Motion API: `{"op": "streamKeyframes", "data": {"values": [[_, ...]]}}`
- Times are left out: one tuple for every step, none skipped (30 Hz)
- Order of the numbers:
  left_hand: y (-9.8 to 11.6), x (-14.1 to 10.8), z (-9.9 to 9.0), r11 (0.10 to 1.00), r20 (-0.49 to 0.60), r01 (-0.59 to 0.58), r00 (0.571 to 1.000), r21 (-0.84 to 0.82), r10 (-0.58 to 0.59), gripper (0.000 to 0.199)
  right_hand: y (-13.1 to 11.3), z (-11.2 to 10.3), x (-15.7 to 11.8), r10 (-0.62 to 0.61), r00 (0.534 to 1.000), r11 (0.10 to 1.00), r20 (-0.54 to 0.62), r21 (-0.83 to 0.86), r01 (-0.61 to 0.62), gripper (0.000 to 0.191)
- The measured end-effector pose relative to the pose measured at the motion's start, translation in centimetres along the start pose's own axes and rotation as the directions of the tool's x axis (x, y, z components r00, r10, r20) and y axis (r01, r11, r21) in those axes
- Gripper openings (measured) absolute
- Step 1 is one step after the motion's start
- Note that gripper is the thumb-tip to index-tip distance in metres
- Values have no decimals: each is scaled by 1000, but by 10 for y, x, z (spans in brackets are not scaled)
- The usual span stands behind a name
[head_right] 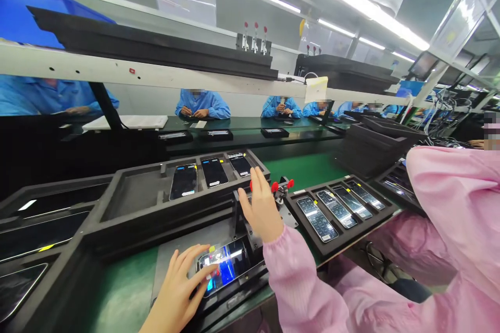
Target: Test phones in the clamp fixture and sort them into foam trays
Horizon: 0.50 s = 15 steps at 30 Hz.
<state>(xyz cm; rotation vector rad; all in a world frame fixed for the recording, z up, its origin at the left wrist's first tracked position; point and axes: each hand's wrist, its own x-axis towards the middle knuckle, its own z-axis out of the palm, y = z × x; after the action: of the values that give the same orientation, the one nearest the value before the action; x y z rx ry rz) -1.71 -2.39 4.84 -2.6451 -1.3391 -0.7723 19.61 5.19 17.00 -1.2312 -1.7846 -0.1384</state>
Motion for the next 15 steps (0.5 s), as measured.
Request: {"op": "streamKeyframes", "data": {"values": [[0, 0, -1, 1000, 0, 0, 1000, -8, 0, 35, 1, 0, 6, 3, 999, 1000, 34, -6, -3, 33], [0, 0, -1, 1000, -3, 2, 1000, -17, -2, 35, 2, 0, 5, 10, 999, 1000, 35, -1, -10, 25], [0, 0, -1, 1000, -7, 2, 1000, -25, -2, 36, 4, -1, -3, 16, 1000, 1000, 2, 11, -16, 20], [-1, 0, -1, 999, -15, 7, 1000, -34, -8, 37, 6, -3, -16, 10, 999, 1000, -51, 25, -9, 19], [-1, 0, 0, 999, -29, 18, 999, -47, -19, 38, 9, -4, -33, -10, 994, 1000, -108, 23, 12, 20], [-2, -1, 2, 998, -47, 31, 998, -63, -33, 39, 12, -5, -52, -51, 988, 999, -147, 7, 53, 19], [-3, -2, 5, 996, -67, 43, 997, -82, -48, 39, 16, -5, -72, -105, 985, 994, -138, -43, 100, 24], [-5, -3, 8, 993, -86, 52, 994, -105, -62, 38, 19, -3, -91, -140, 987, 983, -78, -127, 130, 32], [-6, -5, 12, 990, -103, 60, 992, -129, -74, 37, 22, 0, -106, -148, 989, 967, -1, -210, 145, 39], [-7, -7, 15, 986, -118, 70, 989, -151, -88, 36, 24, 5, -117, -138, 988, 948, 77, -280, 154, 46], [-8, -9, 19, 982, -124, 82, 987, -172, -104, 36, 26, 10, -125, -114, 983, 931, 142, -331, 156, 53], [-8, -11, 22, 976, -124, 104, 984, -191, -129, 36, 27, 15, -128, -91, 978, 920, 186, -360, 154, 59], [-8, -13, 24, 968, -117, 137, 980, -210, -164, 38, 28, 20, -129, -72, 974, 916, 213, -371, 149, 64], [-8, -14, 25, 958, -104, 175, 974, -227, -202, 41, 28, 24, -128, -59, 971, 916, 232, -374, 145, 69], [-7, -14, 25, 946, -87, 212, 967, -244, -239, 44, 29, 26, -126, -46, 967, 918, 250, -371, 140, 71]]}}
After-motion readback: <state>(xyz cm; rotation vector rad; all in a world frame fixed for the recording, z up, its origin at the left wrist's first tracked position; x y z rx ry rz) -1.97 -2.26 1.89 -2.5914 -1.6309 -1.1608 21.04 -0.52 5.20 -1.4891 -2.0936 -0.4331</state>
